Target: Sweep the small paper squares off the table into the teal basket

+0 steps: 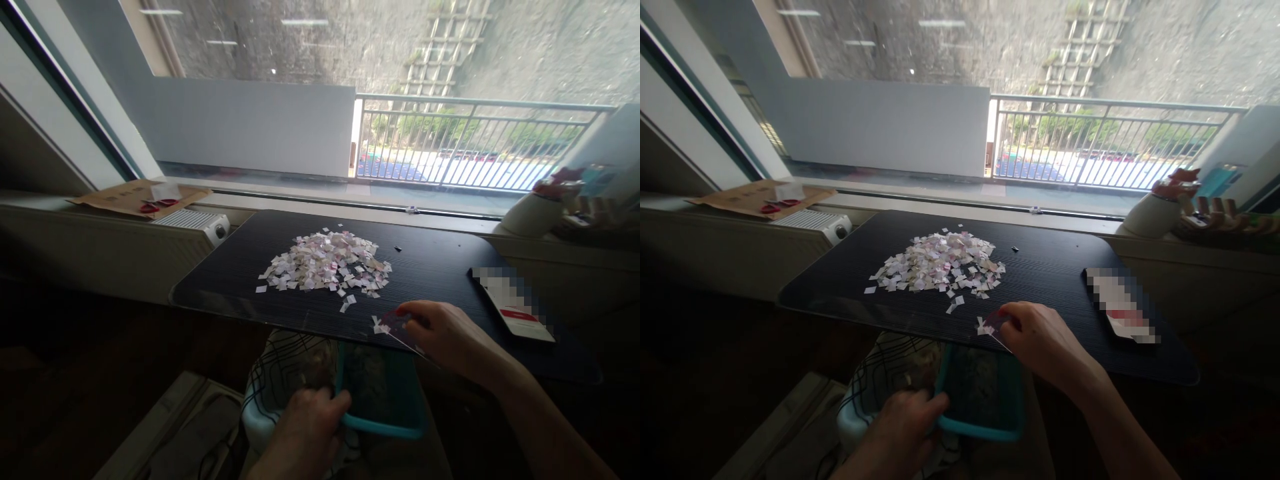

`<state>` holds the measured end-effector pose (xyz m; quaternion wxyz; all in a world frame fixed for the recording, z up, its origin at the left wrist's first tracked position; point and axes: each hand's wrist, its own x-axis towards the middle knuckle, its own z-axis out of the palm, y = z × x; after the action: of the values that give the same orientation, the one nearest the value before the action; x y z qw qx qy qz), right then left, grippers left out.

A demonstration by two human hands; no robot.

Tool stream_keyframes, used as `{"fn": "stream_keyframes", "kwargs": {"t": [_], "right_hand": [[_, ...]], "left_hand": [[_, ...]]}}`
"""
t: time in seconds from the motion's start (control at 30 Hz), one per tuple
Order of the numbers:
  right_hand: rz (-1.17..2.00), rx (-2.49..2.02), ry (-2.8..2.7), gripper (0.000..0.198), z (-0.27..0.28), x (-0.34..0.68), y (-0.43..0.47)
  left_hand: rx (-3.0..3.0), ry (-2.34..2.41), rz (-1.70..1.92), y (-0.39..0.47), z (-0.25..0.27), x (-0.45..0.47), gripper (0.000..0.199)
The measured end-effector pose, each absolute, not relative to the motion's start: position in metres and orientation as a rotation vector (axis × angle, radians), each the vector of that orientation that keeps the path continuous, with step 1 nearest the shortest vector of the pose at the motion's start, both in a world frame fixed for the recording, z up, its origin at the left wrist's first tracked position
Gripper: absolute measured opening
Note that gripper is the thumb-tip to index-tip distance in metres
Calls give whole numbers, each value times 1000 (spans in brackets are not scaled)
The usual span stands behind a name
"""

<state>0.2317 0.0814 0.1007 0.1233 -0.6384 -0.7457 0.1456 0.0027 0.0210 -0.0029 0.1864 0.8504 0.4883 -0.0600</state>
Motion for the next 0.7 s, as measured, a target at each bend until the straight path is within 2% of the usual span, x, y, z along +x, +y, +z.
{"fn": "stream_keyframes", "kwargs": {"t": [0.37,0.7], "right_hand": [[358,-1937,-2120,37,104,230,95],[457,-1837,-2187,34,103,219,81]], "left_hand": [[2427,1353,-119,23,-8,1,35],[2420,1358,-115,23,-9,2,34]]}}
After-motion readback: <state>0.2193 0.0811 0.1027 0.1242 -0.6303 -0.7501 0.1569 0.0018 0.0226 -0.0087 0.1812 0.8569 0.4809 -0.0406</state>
